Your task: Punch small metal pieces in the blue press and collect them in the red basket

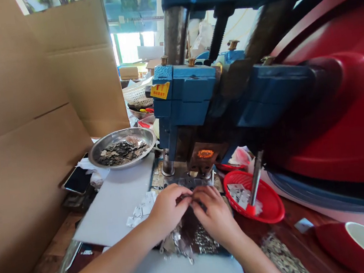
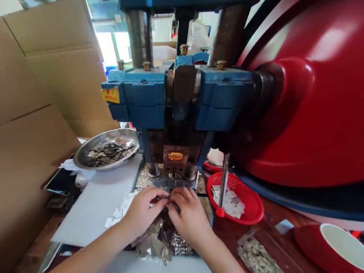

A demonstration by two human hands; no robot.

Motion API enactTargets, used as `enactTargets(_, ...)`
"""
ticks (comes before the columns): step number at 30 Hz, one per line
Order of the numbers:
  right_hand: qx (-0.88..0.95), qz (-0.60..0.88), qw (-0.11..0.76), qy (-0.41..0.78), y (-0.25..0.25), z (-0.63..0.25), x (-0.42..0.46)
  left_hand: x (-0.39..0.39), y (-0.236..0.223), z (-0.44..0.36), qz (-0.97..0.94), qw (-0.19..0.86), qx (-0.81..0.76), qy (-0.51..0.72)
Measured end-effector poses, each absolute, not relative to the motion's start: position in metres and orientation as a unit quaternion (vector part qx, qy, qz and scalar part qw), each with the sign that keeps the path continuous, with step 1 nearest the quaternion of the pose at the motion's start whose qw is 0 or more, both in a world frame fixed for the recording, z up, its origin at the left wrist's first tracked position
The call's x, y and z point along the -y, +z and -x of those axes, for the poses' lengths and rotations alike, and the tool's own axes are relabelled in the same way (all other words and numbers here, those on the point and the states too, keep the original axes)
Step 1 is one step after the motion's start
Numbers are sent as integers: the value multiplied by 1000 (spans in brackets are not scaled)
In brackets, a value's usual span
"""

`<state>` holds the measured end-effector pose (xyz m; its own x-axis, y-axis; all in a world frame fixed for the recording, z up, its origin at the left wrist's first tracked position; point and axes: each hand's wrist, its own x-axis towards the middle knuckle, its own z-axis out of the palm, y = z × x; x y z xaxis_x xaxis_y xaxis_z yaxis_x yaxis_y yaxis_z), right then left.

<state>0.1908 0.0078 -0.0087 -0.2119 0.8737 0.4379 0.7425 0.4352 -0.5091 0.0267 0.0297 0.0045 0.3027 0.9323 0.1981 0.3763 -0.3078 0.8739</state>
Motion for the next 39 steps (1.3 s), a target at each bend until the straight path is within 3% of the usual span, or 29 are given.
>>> enactTargets(7, 677, 577, 447, 90, -32, -199, -48, -69, -9, -43, -706, 270, -529, 386)
enactTargets(14, 617, 581, 497, 184, -49, -202, -69, -91, -22, -47, -697, 353, -508, 362)
enactTargets(22, 622, 571, 489, 218, -53, -196, -79, -101, -22, -46, -728, 380, -466, 329)
enactTargets(28, 619, 572, 501, 196, -41, -203, -59, -71, 0, -38, -753, 211, -507, 362)
enactTargets(35, 618, 625, 448, 165, -49, -241, -13, -8, -14, -16, -846, 239, -457, 135)
enactTargets(39, 698, 605, 374, 83, -57, -244, -6, -2, -22, -17, -839, 253, -468, 116)
